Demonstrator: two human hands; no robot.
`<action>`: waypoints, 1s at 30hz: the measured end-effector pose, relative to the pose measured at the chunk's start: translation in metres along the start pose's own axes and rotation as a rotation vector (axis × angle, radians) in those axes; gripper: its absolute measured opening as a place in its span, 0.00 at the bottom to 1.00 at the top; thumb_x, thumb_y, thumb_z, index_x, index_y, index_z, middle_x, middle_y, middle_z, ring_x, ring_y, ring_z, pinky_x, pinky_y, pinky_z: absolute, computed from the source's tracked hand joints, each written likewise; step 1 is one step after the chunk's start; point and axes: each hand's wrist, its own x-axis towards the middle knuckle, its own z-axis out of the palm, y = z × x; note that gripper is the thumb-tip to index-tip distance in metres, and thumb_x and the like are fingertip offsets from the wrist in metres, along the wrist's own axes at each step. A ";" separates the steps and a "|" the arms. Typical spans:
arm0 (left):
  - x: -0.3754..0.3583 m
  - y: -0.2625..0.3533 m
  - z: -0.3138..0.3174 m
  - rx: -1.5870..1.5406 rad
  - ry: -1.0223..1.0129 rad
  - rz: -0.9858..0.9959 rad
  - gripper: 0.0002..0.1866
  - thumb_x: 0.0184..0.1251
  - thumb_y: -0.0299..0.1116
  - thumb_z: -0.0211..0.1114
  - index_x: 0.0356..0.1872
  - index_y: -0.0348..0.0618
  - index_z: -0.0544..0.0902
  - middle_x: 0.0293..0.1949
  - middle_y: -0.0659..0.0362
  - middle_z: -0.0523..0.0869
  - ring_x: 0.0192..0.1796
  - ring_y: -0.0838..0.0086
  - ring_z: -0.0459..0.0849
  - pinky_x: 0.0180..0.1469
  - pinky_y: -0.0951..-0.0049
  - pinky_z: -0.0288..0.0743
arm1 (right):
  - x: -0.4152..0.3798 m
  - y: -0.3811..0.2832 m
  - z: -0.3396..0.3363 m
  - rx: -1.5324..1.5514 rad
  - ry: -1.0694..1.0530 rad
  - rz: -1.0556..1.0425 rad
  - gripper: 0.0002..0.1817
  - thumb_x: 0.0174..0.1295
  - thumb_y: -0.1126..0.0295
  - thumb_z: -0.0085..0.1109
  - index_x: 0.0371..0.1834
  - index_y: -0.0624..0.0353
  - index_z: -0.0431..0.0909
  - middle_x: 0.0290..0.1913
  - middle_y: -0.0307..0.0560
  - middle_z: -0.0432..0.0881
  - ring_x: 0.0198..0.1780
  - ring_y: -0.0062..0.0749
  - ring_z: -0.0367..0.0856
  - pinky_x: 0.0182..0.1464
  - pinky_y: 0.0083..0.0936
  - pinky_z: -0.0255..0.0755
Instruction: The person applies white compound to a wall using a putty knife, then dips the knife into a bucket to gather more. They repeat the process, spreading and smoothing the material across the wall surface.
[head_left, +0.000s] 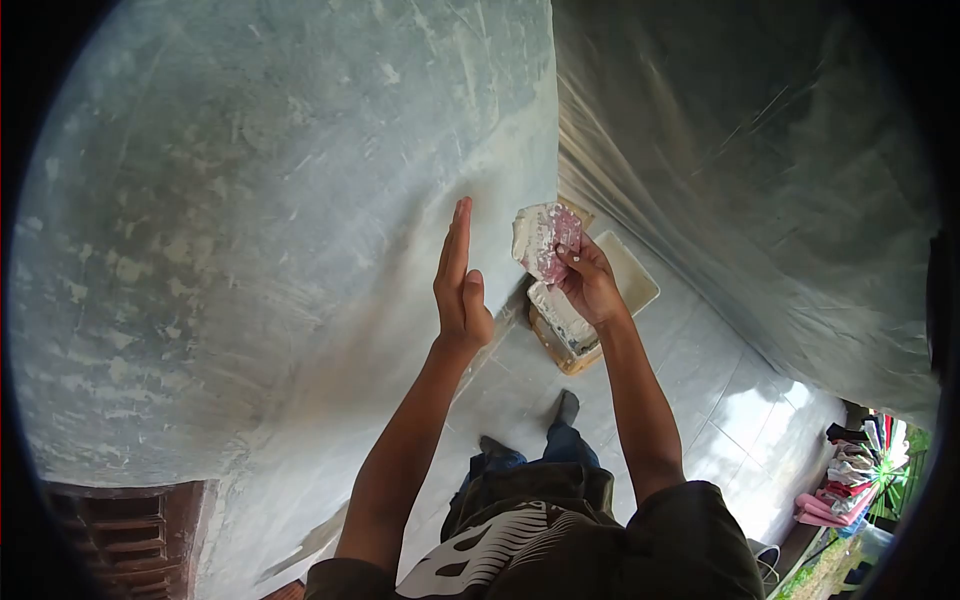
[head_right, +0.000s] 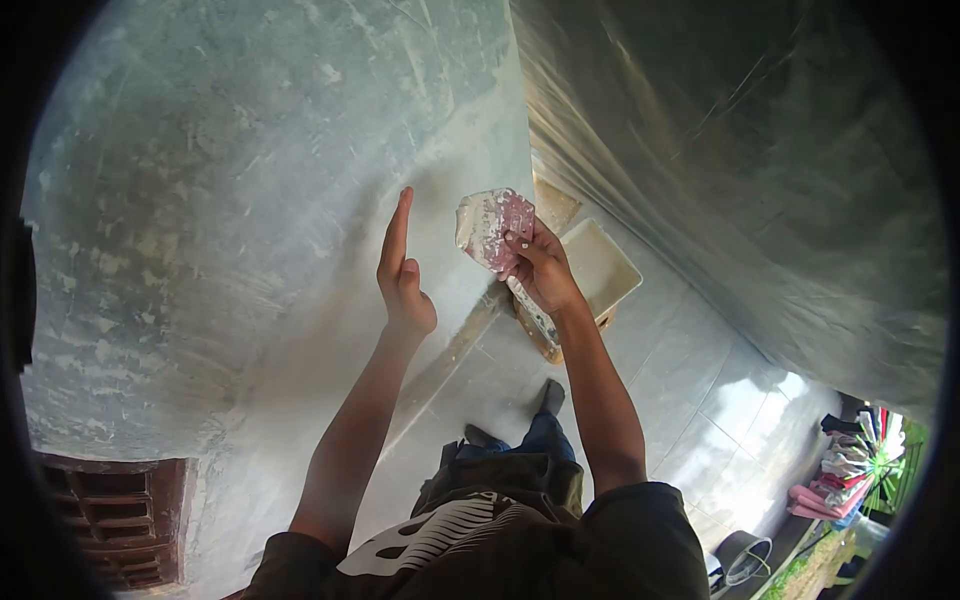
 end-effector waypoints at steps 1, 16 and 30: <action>0.010 0.003 -0.010 0.021 -0.009 0.075 0.34 0.74 0.36 0.39 0.77 0.24 0.59 0.77 0.36 0.65 0.81 0.45 0.60 0.81 0.52 0.52 | -0.001 -0.007 0.018 -0.006 -0.035 -0.027 0.21 0.72 0.77 0.55 0.68 0.65 0.70 0.50 0.46 0.85 0.41 0.25 0.87 0.38 0.25 0.85; 0.110 0.124 -0.174 0.270 0.022 0.431 0.35 0.69 0.32 0.40 0.76 0.23 0.59 0.77 0.37 0.65 0.81 0.43 0.59 0.82 0.49 0.50 | 0.001 -0.045 0.222 -0.296 -0.118 -0.515 0.21 0.70 0.75 0.62 0.65 0.65 0.73 0.53 0.47 0.86 0.50 0.29 0.88 0.53 0.32 0.85; 0.217 0.162 -0.211 0.629 0.135 0.666 0.35 0.69 0.34 0.41 0.75 0.24 0.64 0.75 0.39 0.69 0.80 0.47 0.62 0.81 0.47 0.50 | 0.076 -0.127 0.290 -0.426 -0.221 -1.047 0.11 0.69 0.80 0.64 0.53 0.70 0.84 0.51 0.47 0.88 0.51 0.24 0.85 0.52 0.26 0.81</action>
